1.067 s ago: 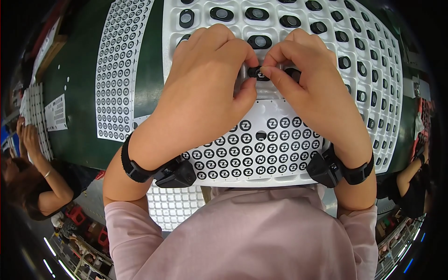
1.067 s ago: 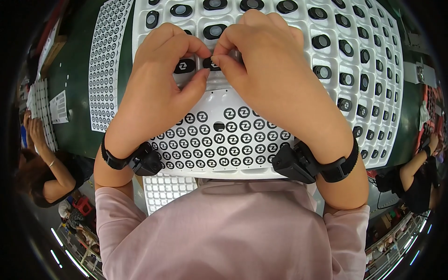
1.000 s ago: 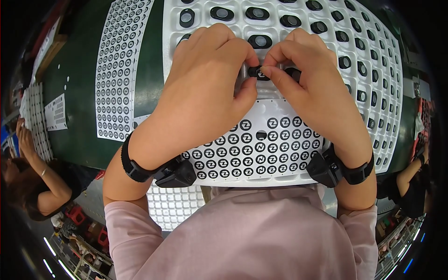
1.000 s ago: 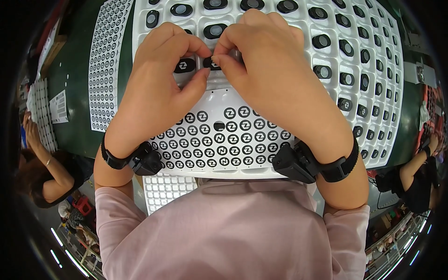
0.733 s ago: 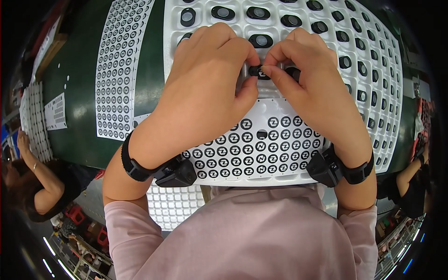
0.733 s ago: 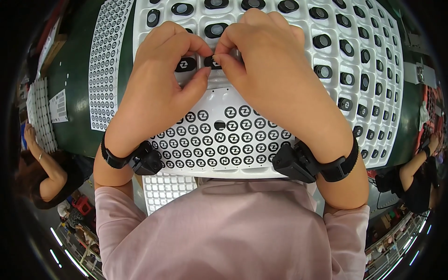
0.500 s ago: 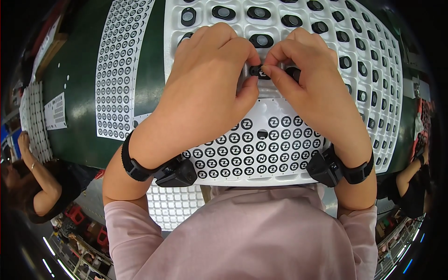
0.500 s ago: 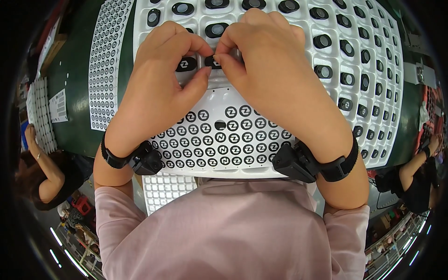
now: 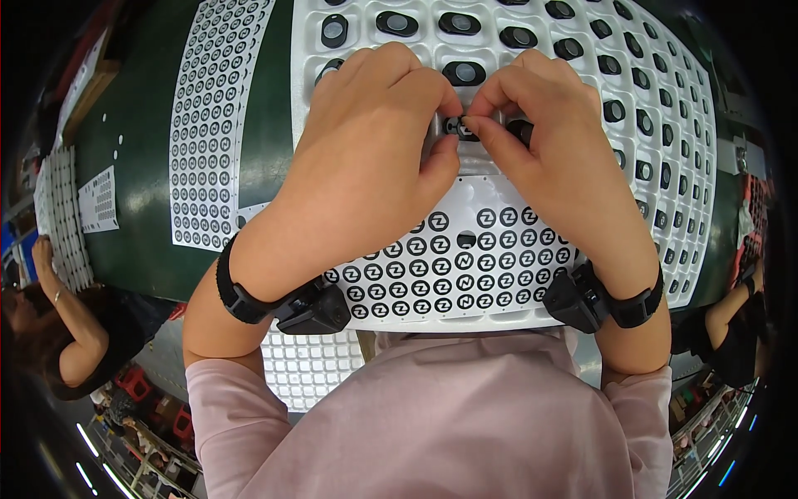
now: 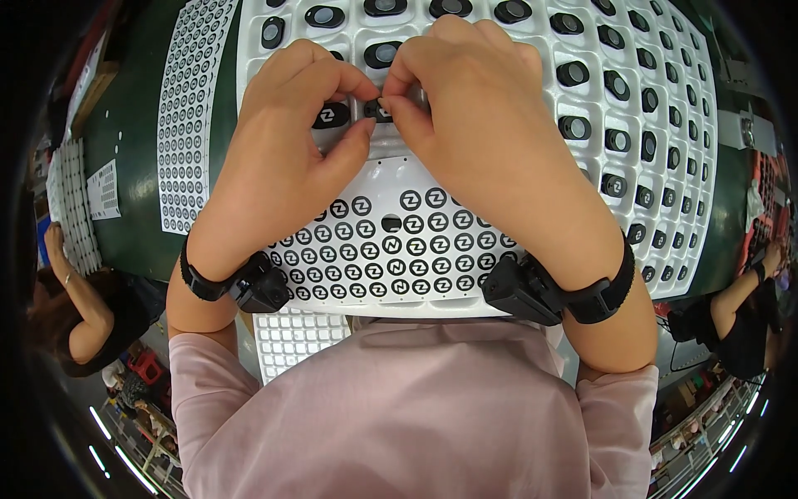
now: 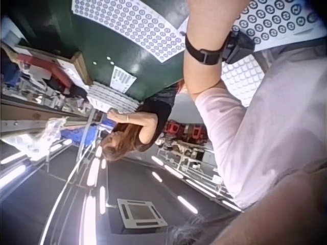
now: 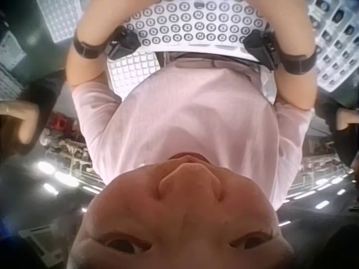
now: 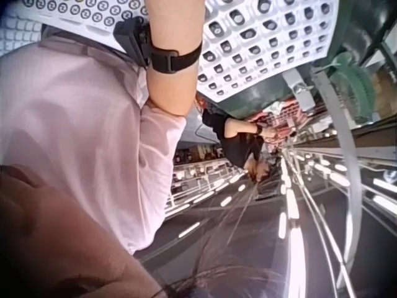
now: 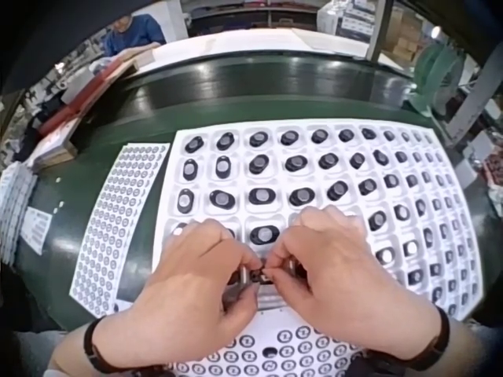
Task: The person peels circular stickers from a sheet and applies them one by one to the centers of small black components resting in a white tray. After filling the tray, the person sets the used sticker sheet aside and picks up a new sheet to continue the process.
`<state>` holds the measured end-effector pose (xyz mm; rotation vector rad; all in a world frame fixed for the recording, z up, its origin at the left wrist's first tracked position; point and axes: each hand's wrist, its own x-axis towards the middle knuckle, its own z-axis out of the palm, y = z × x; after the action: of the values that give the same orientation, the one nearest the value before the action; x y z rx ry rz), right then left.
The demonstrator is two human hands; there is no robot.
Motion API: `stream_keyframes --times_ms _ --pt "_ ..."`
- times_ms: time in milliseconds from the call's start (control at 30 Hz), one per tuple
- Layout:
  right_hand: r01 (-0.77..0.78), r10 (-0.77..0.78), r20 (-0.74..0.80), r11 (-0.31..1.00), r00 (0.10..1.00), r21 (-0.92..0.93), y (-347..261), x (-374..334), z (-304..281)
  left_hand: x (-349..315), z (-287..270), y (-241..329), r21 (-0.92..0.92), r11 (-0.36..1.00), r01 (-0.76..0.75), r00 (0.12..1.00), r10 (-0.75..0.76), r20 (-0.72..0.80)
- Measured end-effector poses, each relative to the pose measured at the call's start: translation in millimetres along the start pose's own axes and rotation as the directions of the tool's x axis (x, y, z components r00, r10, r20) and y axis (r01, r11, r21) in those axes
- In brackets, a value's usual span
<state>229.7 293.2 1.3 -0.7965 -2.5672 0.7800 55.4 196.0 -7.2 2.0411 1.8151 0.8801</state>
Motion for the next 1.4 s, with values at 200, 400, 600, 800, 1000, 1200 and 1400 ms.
stream_keyframes --times_ms 200,400,600,800,1000,1200,1400 --pt "-0.010 0.010 0.005 1.000 1.000 -0.010 -5.1 -3.8 -14.2 0.8 -1.5 1.5 0.007 1.000 0.006 1.000 -0.006 0.022" --pt "0.158 -0.142 0.152 0.982 0.978 -0.102 -23.5 -32.2 -37.2 -0.8 -0.8 -0.7 -0.001 1.000 0.001 1.000 -0.001 0.020" --pt "0.194 -0.139 0.256 0.959 0.957 -0.205 -29.4 -40.3 -34.2 -0.8 0.7 0.4 -0.022 1.000 0.013 1.000 -0.013 -0.005" --pt "0.215 -0.131 0.253 0.915 0.959 -0.340 -42.1 -40.4 -21.4 -1.1 2.3 -1.8 0.000 1.000 -0.017 1.000 0.017 -0.010" --pt "0.198 -0.079 0.363 0.932 0.928 -0.304 -38.4 -20.9 -34.2 0.4 -1.2 -0.4 0.036 0.999 -0.038 0.999 0.037 0.029" --pt "0.094 -0.080 0.131 0.990 0.988 -0.104 -11.4 -30.3 -56.9 2.2 -3.4 2.8 0.036 0.999 -0.010 0.998 0.007 0.067" --pt "-0.040 0.056 0.097 0.985 0.994 -0.168 -10.6 -71.1 -75.3 7.2 -15.4 19.0 -0.018 0.999 -0.042 0.995 0.044 0.095"
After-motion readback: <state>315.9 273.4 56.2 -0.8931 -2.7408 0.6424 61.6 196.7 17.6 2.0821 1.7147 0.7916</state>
